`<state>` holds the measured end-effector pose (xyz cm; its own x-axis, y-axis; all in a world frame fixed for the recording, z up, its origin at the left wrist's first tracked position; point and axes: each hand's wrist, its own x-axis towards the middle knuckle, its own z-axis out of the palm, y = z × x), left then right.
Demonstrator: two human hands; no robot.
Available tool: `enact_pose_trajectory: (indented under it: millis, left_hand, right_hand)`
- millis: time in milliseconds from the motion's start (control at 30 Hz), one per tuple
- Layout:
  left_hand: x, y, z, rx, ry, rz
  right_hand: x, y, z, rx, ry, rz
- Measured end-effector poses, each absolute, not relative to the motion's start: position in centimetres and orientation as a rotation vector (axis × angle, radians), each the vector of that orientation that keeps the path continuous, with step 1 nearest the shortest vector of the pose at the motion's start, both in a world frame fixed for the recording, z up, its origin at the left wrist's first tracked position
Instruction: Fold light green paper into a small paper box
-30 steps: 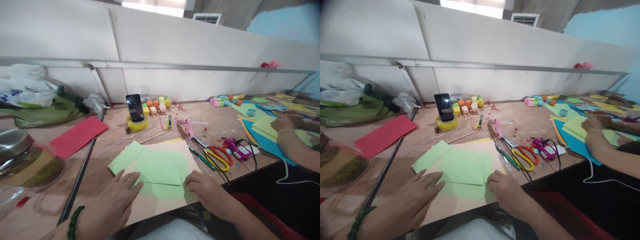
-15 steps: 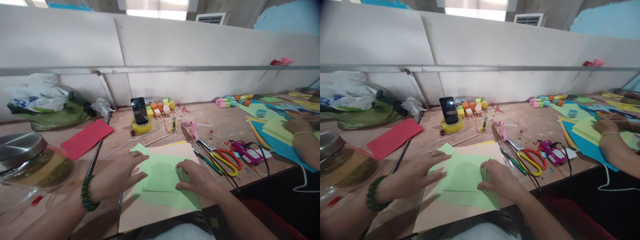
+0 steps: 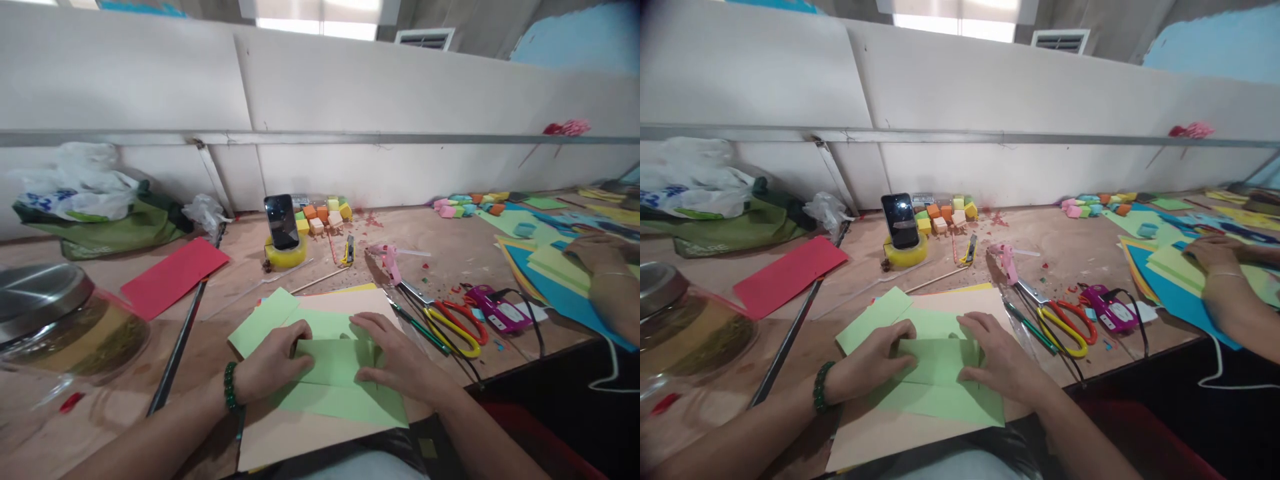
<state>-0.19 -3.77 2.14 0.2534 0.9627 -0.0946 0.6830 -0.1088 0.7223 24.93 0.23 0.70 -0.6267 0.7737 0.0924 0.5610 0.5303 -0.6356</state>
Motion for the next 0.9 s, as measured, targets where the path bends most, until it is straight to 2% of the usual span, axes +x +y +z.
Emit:
enact_pose_trajectory:
  millis: [167, 333, 500, 900]
  left_hand:
    - [-0.3, -3.6, 2.3, 1.689, 1.36, 0.856]
    - [-0.6, -3.6, 1.7, 1.506, 1.211, 0.921]
    - [-0.7, -3.7, 1.5, 1.532, 1.265, 1.021]
    - [-0.3, -4.5, 2.1, 1.602, 1.303, 0.998]
  right_hand:
    - [25.5, 0.0, 0.5, -1.147, -2.244, 0.862]
    - [26.0, -0.1, 0.2, -1.099, -2.18, 0.643]
    - [26.0, -0.2, 0.3, -1.004, -2.192, 0.465]
    - [24.2, -0.1, 2.8, -0.54, -2.337, 0.076]
